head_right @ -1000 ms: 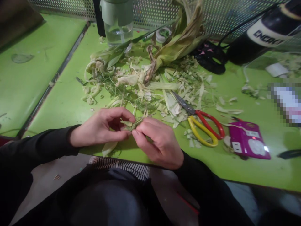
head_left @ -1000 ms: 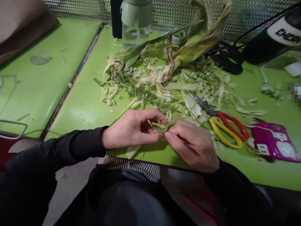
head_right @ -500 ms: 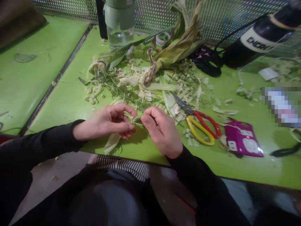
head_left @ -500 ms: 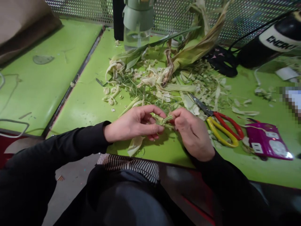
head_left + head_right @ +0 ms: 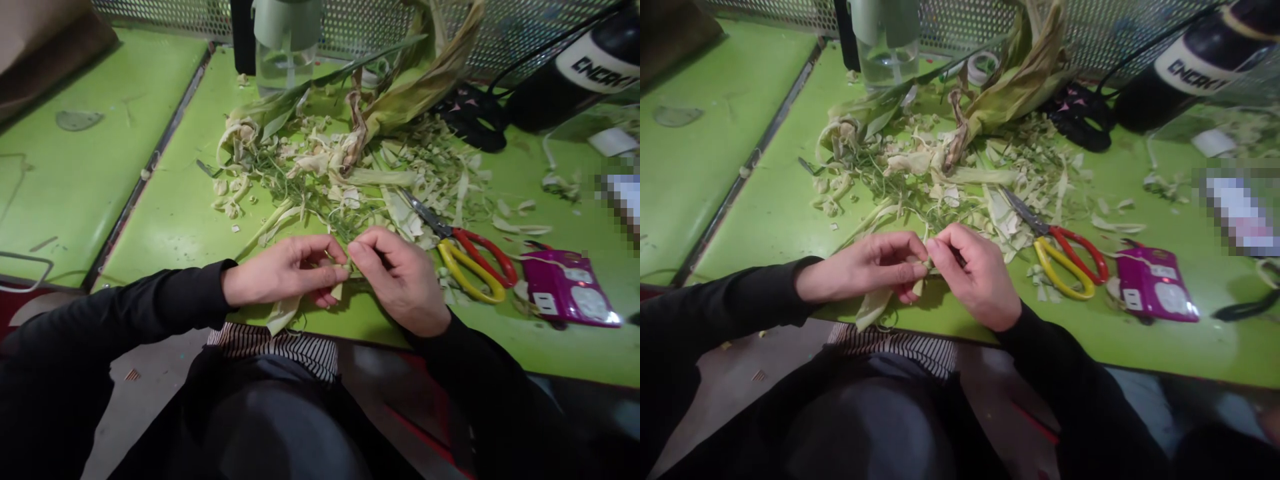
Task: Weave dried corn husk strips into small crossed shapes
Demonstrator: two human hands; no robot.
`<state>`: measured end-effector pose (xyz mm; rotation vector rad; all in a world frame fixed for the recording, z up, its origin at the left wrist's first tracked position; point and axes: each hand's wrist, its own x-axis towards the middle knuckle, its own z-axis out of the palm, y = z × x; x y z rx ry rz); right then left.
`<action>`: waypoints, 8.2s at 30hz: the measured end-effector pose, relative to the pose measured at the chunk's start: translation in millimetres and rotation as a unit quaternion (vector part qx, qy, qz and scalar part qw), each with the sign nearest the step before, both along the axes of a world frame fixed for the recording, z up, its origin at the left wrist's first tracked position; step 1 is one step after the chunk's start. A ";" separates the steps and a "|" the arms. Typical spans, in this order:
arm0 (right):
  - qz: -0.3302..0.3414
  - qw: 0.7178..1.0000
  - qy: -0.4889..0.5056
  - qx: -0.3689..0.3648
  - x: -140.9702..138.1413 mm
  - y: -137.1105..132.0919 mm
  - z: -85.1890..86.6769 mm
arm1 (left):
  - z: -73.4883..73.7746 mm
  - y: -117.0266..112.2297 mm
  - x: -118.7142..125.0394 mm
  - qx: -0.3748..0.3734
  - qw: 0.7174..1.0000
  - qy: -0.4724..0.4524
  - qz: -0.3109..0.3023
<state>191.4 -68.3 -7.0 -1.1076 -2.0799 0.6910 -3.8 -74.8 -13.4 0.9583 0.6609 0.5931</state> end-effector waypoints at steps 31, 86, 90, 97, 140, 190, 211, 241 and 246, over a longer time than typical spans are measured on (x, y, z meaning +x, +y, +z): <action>0.101 0.992 0.036 -0.060 7.7 10.0 -1.9 | 9.0 11.3 -10.2 -0.110 0.994 0.002 -0.011; 0.081 0.992 -0.080 0.062 6.4 -2.6 5.7 | 3.4 10.1 -13.3 0.313 0.914 0.246 0.076; 0.011 0.992 -0.065 0.111 5.7 -0.3 0.3 | -0.3 12.4 -10.5 0.295 0.922 0.243 0.063; 0.049 0.999 -0.005 0.005 4.9 8.8 5.0 | 6.7 11.9 -7.4 0.097 0.985 0.143 -0.020; 0.080 0.993 -0.086 0.008 3.8 4.2 5.0 | 7.2 11.5 -7.2 0.134 0.987 0.080 0.028; -0.053 0.999 -0.013 -0.005 -6.5 -17.7 46.3 | 24.5 38.3 -4.7 0.210 0.967 -0.075 0.123; 0.078 0.872 0.293 -0.383 -20.0 -0.4 29.4 | 17.4 38.0 -6.8 0.294 0.949 -0.055 0.094; -0.050 0.982 -0.028 0.180 -28.8 -25.0 8.8 | 16.5 24.8 -7.2 0.266 0.956 -0.058 0.108; -0.032 0.978 0.166 -0.126 -16.0 -12.3 18.9 | 10.2 39.1 -9.7 0.298 0.936 -0.101 0.155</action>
